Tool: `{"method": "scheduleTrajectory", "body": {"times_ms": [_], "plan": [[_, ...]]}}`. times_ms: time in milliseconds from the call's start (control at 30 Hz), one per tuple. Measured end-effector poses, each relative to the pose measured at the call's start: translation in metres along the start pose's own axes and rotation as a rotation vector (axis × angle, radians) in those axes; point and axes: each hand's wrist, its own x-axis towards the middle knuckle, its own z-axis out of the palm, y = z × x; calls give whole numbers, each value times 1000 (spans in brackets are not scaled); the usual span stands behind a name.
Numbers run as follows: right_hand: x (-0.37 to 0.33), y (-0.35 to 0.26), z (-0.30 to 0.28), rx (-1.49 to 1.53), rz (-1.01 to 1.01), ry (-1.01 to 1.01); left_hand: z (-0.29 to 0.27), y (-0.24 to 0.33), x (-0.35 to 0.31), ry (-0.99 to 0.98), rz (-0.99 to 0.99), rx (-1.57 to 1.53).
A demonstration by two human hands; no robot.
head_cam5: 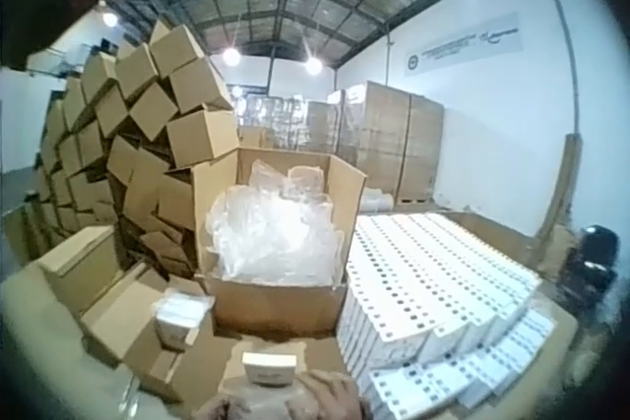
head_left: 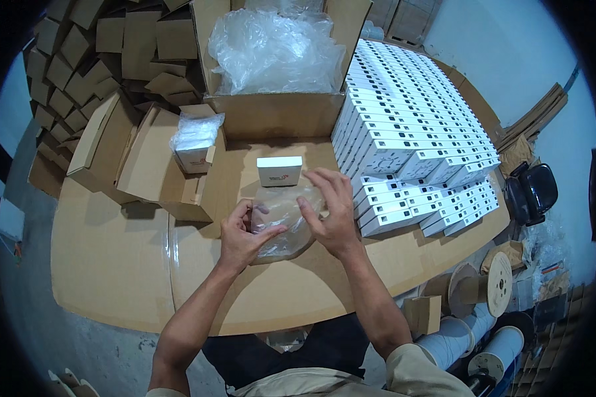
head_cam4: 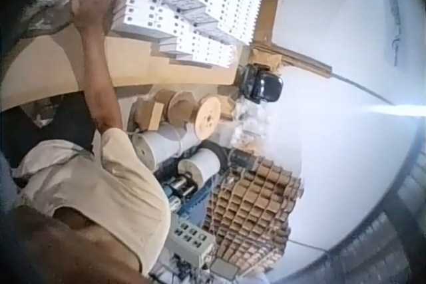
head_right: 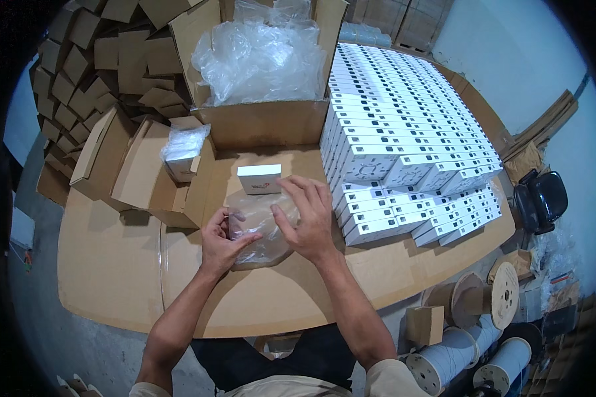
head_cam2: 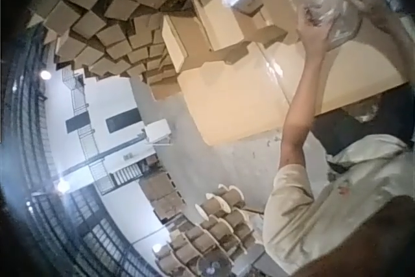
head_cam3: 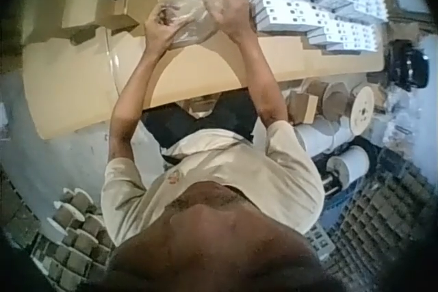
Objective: Picking a small boxed product from a stack, putting it into a clear plastic bag, and then placing it into a larger shipping box.
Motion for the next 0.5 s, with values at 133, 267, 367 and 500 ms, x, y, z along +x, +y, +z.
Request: {"method": "scheduleTrajectory", "body": {"times_ms": [133, 267, 367, 500], "plan": [[2, 4, 3, 43, -62, -89, 3, -1, 0, -1, -15, 19], [8, 5, 4, 109, -63, -85, 3, 3, 3, 8, -9, 17], [17, 4, -4, 113, -128, -196, -3, 3, 7, -177, -13, 280], [26, 1, -13, 107, -74, -481, -1, 10, 7, -254, -204, 172]]}}
